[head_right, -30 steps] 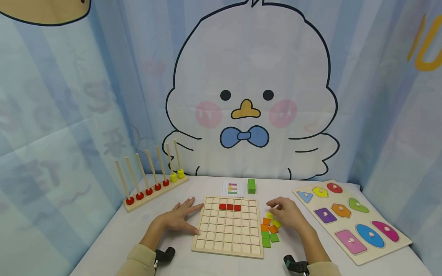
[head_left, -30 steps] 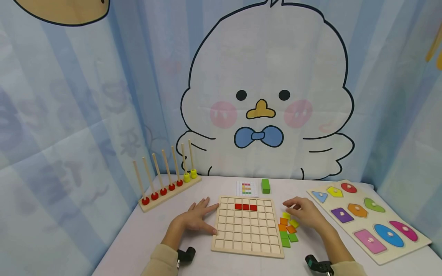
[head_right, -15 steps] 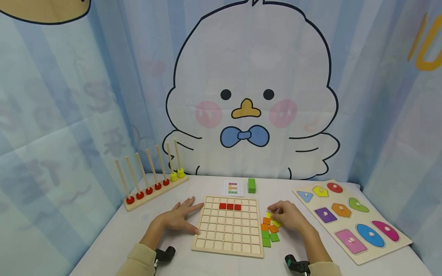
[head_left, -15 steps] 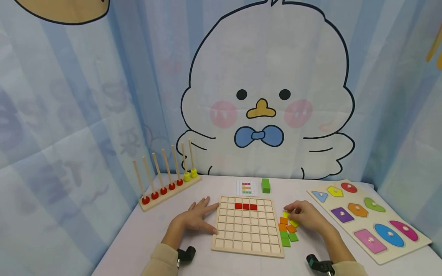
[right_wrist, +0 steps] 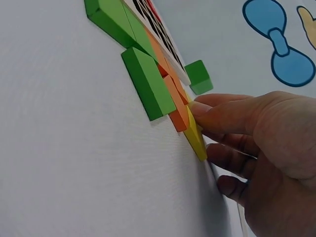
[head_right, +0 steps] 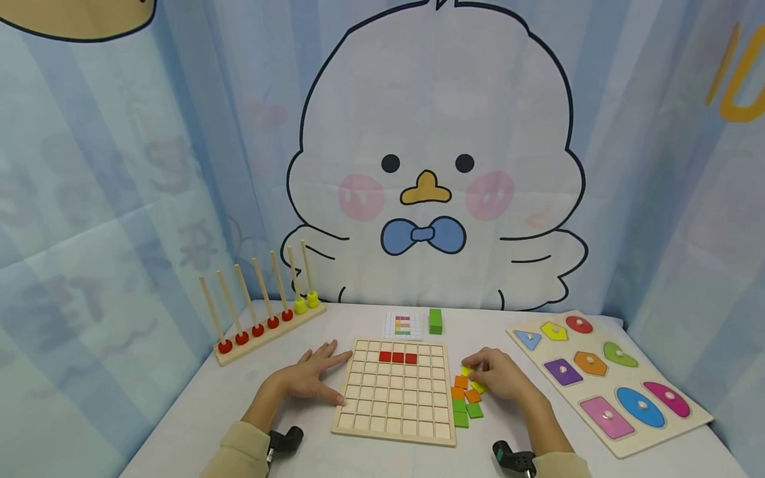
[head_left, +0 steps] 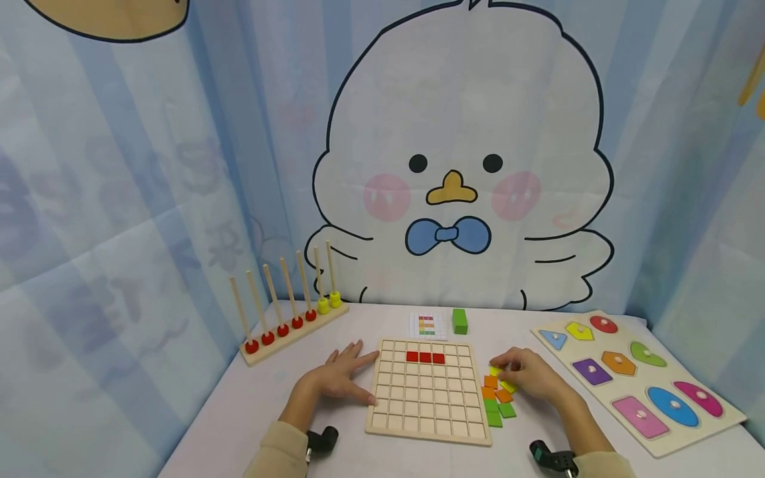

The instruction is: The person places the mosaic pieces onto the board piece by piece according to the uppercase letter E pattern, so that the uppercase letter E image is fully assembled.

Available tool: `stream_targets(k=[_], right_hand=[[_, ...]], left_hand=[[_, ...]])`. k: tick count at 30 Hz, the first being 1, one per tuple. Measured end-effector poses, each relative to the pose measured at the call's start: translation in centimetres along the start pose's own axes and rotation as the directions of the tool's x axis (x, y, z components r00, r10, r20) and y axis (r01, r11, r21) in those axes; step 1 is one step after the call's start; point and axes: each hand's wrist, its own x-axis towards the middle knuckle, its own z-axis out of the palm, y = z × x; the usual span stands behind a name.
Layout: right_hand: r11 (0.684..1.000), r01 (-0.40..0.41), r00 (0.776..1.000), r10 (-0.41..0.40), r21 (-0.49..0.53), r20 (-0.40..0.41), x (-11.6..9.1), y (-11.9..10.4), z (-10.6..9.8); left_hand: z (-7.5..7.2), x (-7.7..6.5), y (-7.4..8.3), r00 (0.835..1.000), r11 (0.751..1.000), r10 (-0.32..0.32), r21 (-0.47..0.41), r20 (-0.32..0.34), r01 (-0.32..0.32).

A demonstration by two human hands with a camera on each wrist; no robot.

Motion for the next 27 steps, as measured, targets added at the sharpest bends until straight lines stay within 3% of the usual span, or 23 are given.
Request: stream_targets(k=[15, 22, 27], right_hand=[[1.0, 0.002, 1.0, -0.002, -0.007, 0.007, 0.27, -0.14, 0.47], [1.0, 0.001, 0.998, -0.002, -0.014, -0.067, 0.28, -0.24, 0.59], [0.999, 0.006, 0.994, -0.002, 0.036, -0.112, 0.29, -0.2, 0.45]], left_hand=[[0.06, 0.05, -0.21, 1.0, 1.0, 0.004, -0.005, 0.004, -0.004], [0.24, 0.06, -0.34, 1.0, 1.0, 0.012, -0.005, -0.003, -0.012], [0.17, 0.16, -0.32, 1.0, 1.0, 0.009, 0.0, -0.005, -0.009]])
